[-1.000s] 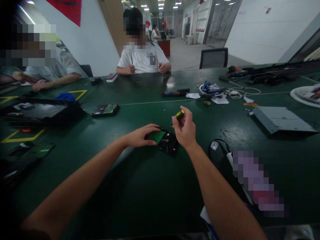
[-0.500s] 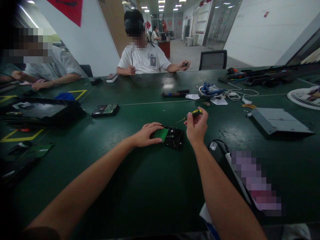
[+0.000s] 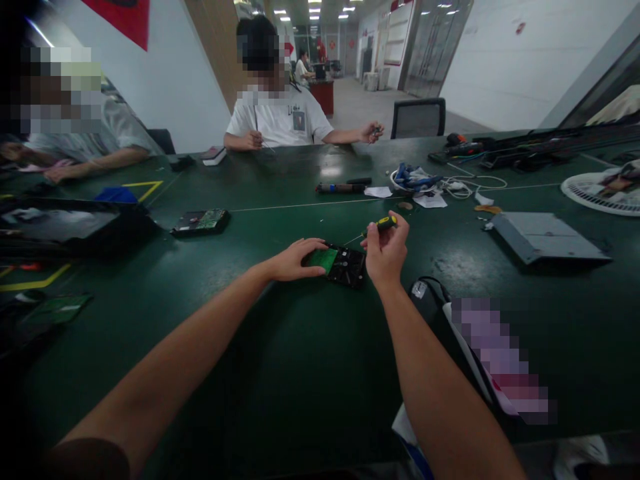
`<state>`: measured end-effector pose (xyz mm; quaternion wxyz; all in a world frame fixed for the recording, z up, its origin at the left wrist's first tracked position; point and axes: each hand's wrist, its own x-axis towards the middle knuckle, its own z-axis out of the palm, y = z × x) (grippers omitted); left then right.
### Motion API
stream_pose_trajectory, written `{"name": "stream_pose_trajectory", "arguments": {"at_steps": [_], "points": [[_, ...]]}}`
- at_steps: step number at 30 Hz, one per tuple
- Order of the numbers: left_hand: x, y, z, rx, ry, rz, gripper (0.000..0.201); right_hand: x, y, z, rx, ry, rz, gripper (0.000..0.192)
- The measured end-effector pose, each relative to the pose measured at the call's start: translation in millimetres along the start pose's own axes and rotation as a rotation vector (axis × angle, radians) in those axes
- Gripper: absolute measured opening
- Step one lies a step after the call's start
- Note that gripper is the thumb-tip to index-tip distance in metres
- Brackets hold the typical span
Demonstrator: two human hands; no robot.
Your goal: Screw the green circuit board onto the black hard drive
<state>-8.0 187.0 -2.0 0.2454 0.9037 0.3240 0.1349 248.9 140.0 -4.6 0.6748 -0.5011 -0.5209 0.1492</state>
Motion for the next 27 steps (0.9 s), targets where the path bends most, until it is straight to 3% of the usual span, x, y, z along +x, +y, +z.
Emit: {"name": "stream_pose_trajectory", "arguments": {"at_steps": [6, 12, 27], "points": [[-28, 13, 8.0, -0.022, 0.151, -0.02, 0.074, -9, -13, 6, -0.042, -0.099, -0.074, 0.054], [-46, 21, 14.6, -0.031, 0.178, 0.0, 0.071, -12, -19, 6, -0.099, -0.157, -0.145, 0.06], [-48, 16, 13.4, -0.128, 0.187, 0.043, 0.064, -19, -22, 13, -0.141, -0.213, -0.163, 0.066]]}}
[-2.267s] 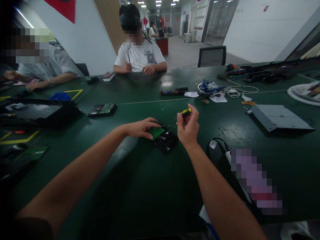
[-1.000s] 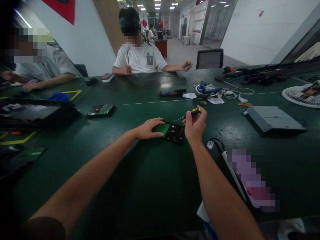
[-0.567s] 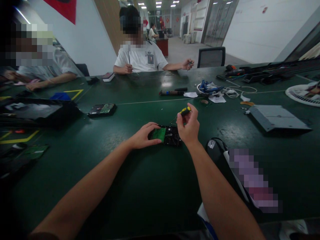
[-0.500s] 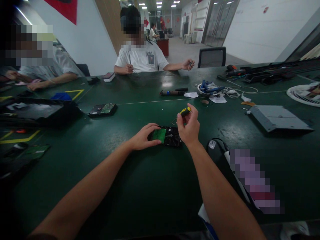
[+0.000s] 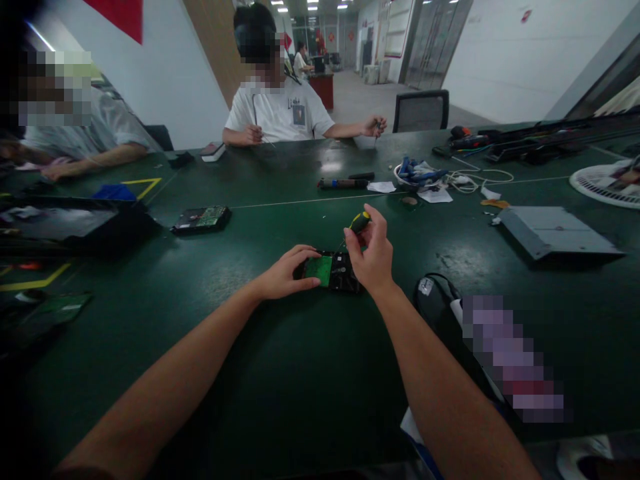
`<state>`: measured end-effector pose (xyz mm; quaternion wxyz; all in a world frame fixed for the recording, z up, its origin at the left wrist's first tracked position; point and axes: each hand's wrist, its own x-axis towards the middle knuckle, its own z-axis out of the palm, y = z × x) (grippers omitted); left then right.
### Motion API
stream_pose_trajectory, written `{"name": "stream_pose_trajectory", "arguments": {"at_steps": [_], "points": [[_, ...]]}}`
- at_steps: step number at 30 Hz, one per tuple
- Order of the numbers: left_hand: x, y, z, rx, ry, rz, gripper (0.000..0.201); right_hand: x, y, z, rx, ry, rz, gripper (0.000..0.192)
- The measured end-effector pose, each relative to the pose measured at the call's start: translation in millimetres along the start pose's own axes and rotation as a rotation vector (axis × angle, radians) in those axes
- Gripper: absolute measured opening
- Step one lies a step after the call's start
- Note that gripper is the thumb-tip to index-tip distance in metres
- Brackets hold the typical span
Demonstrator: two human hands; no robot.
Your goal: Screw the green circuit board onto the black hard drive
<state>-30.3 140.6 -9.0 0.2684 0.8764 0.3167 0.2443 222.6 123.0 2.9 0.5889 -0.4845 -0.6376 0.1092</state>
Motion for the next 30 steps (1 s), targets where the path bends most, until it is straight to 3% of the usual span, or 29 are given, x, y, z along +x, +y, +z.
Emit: {"name": "stream_pose_trajectory", "arguments": {"at_steps": [8, 19, 30], "points": [[2, -1, -1.6, -0.01, -0.011, -0.01, 0.063, -3, -11, 2, -0.102, -0.06, -0.114, 0.062], [1, 6, -1.2, -0.02, -0.068, -0.073, 0.06, -4, -11, 4, -0.121, -0.083, -0.131, 0.061], [4, 5, 2.7, -0.056, -0.039, -0.073, 0.06, -2, -17, 2, -0.203, -0.105, -0.214, 0.064]]}}
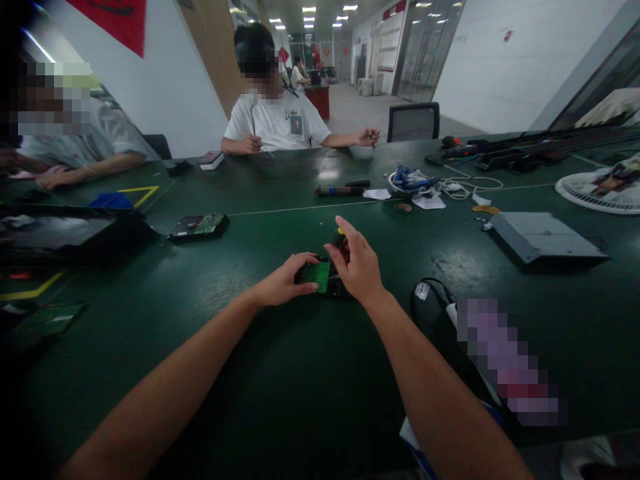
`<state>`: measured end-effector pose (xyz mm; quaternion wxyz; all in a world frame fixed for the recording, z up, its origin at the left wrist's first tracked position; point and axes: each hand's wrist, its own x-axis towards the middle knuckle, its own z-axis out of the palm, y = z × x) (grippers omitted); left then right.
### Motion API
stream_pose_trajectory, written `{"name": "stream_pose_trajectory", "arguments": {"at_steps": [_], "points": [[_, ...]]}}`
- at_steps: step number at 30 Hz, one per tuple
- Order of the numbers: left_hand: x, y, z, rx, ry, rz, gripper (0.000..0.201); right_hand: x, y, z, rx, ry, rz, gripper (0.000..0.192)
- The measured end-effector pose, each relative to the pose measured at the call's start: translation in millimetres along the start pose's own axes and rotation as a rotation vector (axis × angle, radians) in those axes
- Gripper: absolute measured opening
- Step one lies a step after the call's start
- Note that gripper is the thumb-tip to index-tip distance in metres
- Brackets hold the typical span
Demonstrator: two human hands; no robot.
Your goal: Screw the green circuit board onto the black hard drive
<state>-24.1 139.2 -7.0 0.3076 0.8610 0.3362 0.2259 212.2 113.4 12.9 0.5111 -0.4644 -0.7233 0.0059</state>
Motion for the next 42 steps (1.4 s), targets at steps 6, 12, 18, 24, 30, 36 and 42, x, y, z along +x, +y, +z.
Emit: {"name": "stream_pose_trajectory", "arguments": {"at_steps": [6, 12, 18, 24, 30, 36, 42], "points": [[-0.4, 1.3, 0.3, -0.01, 0.001, -0.02, 0.057, 1.7, -0.7, 0.3, 0.103, -0.019, -0.002, 0.067], [0.1, 0.0, -0.7, 0.0, -0.009, 0.008, 0.059, 2.9, -3.0, -2.4, 0.011, 0.041, -0.022, 0.06], [-0.4, -1.3, 0.4, -0.015, -0.011, -0.005, 0.059, 3.6, -7.1, -3.1, 0.065, -0.016, -0.062, 0.063], [-0.4, -1.0, 1.1, -0.02, 0.002, 0.007, 0.058, 1.3, -5.0, -0.2, 0.033, 0.012, -0.056, 0.061], [-0.9, 0.9, 0.4, -0.01, 0.013, 0.005, 0.055, 1.3, -4.5, 2.2, 0.067, -0.019, -0.054, 0.065], [-0.8, 0.7, -0.3, -0.014, 0.008, 0.007, 0.056, 1.4, -4.3, 1.4, -0.014, 0.012, -0.064, 0.066], [-0.8, -3.6, 0.6, -0.018, 0.001, 0.01, 0.059, 0.5, -5.2, 2.1, 0.051, -0.025, -0.05, 0.068]]}}
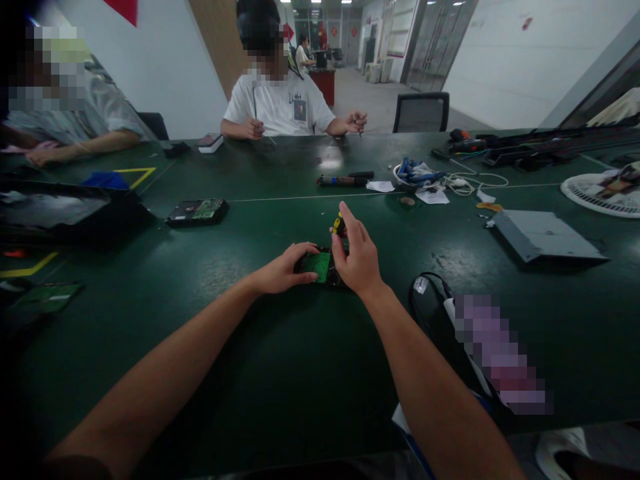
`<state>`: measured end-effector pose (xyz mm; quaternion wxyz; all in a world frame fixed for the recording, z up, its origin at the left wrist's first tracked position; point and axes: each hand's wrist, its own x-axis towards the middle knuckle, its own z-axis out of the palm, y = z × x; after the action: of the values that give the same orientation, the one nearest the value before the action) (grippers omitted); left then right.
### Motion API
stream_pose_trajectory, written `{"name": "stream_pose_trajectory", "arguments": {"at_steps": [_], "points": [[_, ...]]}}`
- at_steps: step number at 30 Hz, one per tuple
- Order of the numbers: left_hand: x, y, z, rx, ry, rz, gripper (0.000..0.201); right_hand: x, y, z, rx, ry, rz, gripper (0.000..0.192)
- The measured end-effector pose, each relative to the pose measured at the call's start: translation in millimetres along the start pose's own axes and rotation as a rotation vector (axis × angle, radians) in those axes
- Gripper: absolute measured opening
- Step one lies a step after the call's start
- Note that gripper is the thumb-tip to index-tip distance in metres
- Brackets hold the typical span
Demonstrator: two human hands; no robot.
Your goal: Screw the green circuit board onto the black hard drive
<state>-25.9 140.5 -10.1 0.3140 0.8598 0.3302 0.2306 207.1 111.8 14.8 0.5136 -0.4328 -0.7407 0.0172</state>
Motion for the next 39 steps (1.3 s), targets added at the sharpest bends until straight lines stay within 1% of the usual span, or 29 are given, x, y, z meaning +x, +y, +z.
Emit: {"name": "stream_pose_trajectory", "arguments": {"at_steps": [5, 11, 17, 25, 29, 35, 39], "points": [[0, 2, -0.8, 0.007, 0.007, 0.006, 0.058, -1, 6, 2, -0.043, 0.051, 0.019, 0.065], [-1, 3, -5.0, -0.009, -0.024, -0.002, 0.061, -1, 4, 1, 0.027, 0.011, 0.017, 0.067], [0, 0, -6.0, -0.033, -0.047, -0.006, 0.067, -2, 7, 2, -0.035, 0.053, 0.006, 0.066], [-1, 1, -8.2, -0.046, -0.077, -0.033, 0.074, -3, 7, 2, 0.036, 0.02, 0.017, 0.067], [-2, 2, -9.4, -0.067, -0.074, -0.031, 0.075, -3, 6, 1, 0.007, 0.036, 0.02, 0.065], [-2, 5, -10.5, -0.084, -0.074, -0.05, 0.076, -3, 5, 0, 0.034, -0.016, 0.035, 0.067], [-3, 6, -10.5, -0.059, -0.054, -0.03, 0.074, -2, 5, 1, 0.01, 0.017, 0.04, 0.066]]}}
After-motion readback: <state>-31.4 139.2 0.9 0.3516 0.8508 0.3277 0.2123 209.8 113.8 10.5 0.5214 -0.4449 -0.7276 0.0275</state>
